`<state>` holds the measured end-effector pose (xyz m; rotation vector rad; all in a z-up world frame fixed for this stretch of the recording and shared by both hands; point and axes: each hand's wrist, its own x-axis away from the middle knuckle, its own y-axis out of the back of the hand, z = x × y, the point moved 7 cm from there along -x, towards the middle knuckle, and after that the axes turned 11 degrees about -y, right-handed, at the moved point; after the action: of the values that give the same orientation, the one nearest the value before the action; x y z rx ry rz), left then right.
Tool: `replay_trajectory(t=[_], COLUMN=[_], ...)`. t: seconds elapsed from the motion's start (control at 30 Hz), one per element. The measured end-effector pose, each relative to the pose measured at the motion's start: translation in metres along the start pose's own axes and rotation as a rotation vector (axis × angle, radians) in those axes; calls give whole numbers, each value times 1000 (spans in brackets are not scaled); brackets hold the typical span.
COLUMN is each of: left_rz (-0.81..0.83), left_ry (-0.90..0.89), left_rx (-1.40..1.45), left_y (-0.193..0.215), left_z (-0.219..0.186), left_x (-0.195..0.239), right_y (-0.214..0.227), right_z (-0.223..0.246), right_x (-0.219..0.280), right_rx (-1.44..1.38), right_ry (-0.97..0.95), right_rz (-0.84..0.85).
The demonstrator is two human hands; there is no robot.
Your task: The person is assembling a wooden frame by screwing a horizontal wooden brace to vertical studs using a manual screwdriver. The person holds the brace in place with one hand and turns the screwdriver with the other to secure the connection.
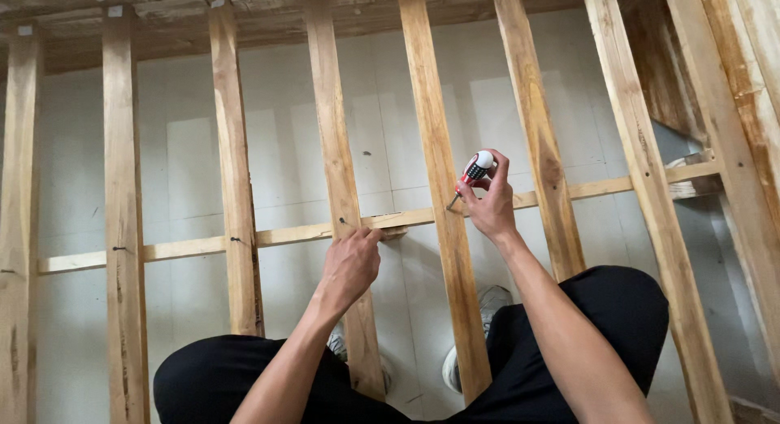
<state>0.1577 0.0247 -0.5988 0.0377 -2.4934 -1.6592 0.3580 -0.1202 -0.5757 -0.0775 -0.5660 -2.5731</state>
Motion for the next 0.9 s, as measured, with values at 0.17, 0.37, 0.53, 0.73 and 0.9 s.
replay_trajectory(t=[0.17,0.37,0.53,0.73,0.9], left_rz=[38,31,27,51,76], left_ry=[29,35,29,33,40], left_rx=[7,18,34,21,41], left_y=[15,12,13,2,3], left_z=[-7,-2,-5,-2,-3], left_x=[2,5,5,3,3], right_y=[-4,-4,-2,-6,-4], right_z=[3,3,0,23,53], right_x=[5,6,7,22,23], right_rx=[46,78,112,359,844], right_ry=[28,59,69,231,235], right_rz=[-15,-16,-11,-20,-42])
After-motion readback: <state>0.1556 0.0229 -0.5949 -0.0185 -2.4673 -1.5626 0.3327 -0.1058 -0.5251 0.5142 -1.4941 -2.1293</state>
